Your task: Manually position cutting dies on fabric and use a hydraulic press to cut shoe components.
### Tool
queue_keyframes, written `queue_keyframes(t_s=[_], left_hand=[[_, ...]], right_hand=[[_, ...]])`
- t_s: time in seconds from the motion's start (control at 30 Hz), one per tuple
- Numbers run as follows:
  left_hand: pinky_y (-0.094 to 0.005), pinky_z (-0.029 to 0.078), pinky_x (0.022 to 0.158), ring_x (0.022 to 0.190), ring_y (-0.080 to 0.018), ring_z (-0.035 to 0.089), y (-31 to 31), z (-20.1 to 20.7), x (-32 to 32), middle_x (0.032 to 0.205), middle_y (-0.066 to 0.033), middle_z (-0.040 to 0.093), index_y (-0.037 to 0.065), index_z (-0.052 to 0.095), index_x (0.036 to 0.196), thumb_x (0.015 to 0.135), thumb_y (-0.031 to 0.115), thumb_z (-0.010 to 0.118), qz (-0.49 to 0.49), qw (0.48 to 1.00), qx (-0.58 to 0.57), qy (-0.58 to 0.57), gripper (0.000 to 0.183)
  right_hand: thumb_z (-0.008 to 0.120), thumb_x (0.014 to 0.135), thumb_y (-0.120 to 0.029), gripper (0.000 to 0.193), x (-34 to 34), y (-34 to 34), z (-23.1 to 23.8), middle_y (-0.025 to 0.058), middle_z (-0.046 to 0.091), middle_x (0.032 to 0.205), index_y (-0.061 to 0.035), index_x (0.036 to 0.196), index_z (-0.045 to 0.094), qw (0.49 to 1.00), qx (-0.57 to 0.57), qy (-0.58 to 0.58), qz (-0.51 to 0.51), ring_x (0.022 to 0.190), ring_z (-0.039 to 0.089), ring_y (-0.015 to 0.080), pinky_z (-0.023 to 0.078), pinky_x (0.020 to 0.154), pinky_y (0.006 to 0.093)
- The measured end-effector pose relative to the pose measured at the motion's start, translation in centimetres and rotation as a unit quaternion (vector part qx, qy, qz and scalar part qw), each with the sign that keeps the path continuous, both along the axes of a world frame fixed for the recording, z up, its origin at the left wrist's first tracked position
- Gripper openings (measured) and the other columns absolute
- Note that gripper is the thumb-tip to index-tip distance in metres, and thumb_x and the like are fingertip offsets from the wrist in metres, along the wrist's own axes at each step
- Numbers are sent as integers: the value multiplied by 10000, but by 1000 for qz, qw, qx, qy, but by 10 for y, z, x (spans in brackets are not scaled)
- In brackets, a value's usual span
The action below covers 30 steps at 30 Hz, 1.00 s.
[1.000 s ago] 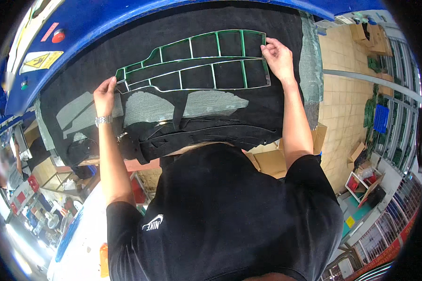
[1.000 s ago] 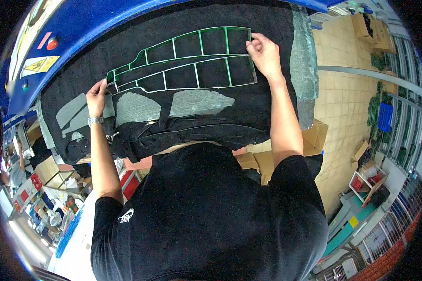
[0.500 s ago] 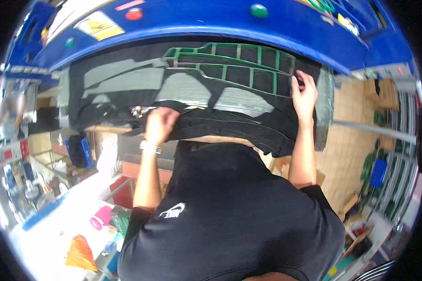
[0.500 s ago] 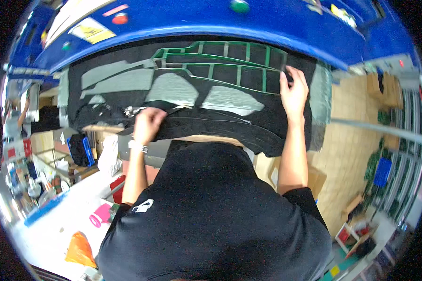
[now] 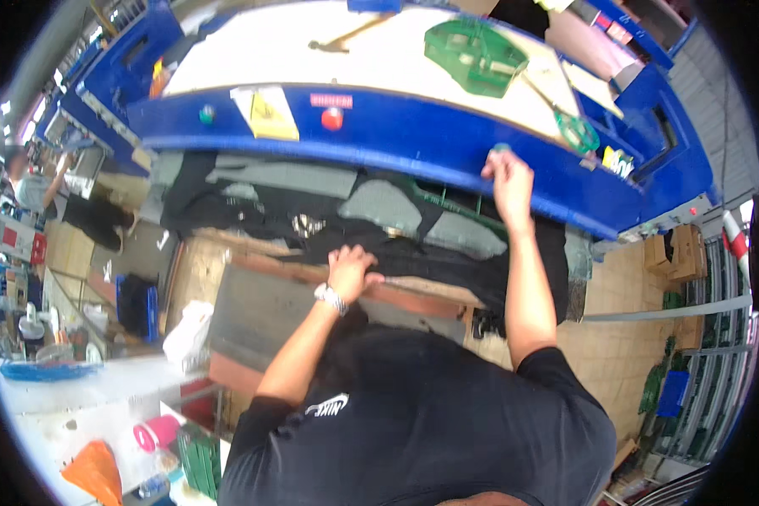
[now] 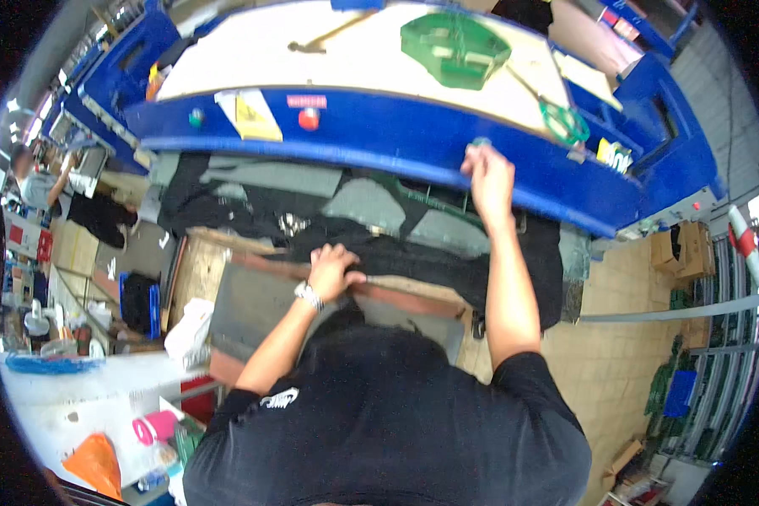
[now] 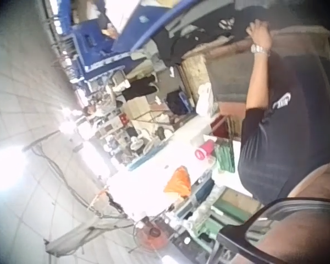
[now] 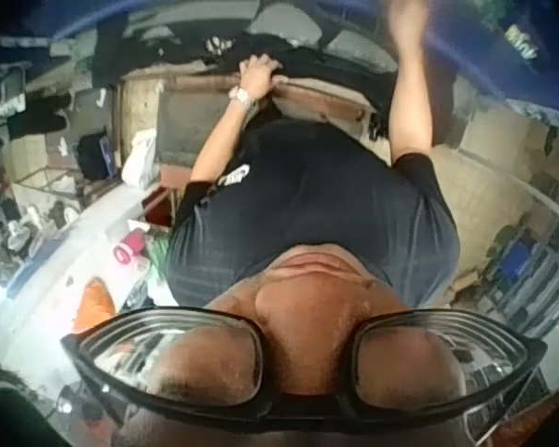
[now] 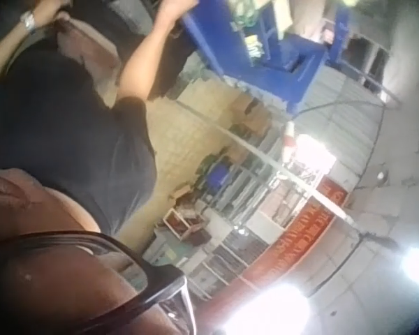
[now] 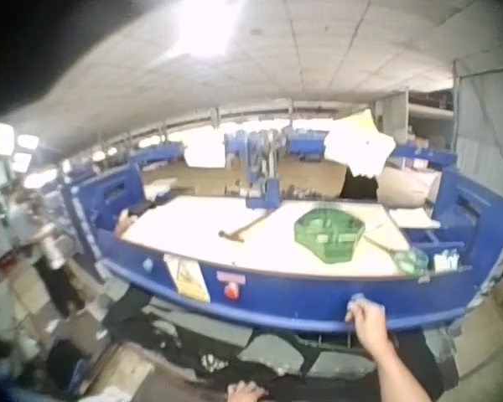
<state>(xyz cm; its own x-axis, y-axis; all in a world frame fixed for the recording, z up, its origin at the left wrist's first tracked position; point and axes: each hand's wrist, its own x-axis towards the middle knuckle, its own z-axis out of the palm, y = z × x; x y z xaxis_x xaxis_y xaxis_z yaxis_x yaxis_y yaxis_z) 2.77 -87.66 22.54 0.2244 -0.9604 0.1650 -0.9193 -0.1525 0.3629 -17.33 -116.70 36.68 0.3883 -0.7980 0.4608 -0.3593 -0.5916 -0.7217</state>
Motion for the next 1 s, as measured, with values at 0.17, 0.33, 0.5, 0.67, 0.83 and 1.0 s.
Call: queue_keyframes(t_s=[0.17,0.33,0.5,0.67,0.83,1.0], left_hand=[[-462,386,872,987,-283,559,-9,-17,12,966,-33,618,183,750,982,741,497,756,5,999,-46,-22,396],[-462,393,892,1002,-289,550,-24,-5,22,981,-55,601,161,754,989,791,521,738,-8,998,-57,-26,411],[-468,388,893,1034,-301,531,-24,17,19,1016,-72,577,166,711,1039,713,405,838,-32,998,6,-52,423],[-475,391,878,1053,-316,522,-27,9,22,1030,-80,570,161,669,1009,688,284,859,-13,999,-11,-43,392],[-478,405,875,1086,-323,526,-37,7,23,1062,-80,581,176,666,1017,704,307,849,-10,999,18,-42,385],[-476,405,882,1095,-317,527,-36,5,23,1071,-85,588,181,665,1025,717,312,843,-20,999,23,-44,379]], right_hand=[[560,992,-171,275,-14,44,-30,166,634,684,13,800,629,996,-25,79,11,635,651,273,501,624,387],[714,869,-321,279,-43,103,-56,197,717,861,-45,905,737,937,104,326,77,865,695,386,550,776,470],[830,744,-340,387,-61,143,-90,116,627,1030,-75,1008,728,898,-9,436,64,1063,578,339,448,874,489],[826,739,-257,319,-51,150,-107,114,609,1031,-71,973,717,913,-23,406,5,1079,556,335,439,898,481],[827,730,-248,310,-48,142,-119,127,624,1036,-60,949,717,916,-35,399,-13,1073,571,342,453,887,488],[838,725,-251,322,-54,145,-122,129,637,1020,-51,946,717,920,-47,387,-19,1057,587,336,467,883,473]])
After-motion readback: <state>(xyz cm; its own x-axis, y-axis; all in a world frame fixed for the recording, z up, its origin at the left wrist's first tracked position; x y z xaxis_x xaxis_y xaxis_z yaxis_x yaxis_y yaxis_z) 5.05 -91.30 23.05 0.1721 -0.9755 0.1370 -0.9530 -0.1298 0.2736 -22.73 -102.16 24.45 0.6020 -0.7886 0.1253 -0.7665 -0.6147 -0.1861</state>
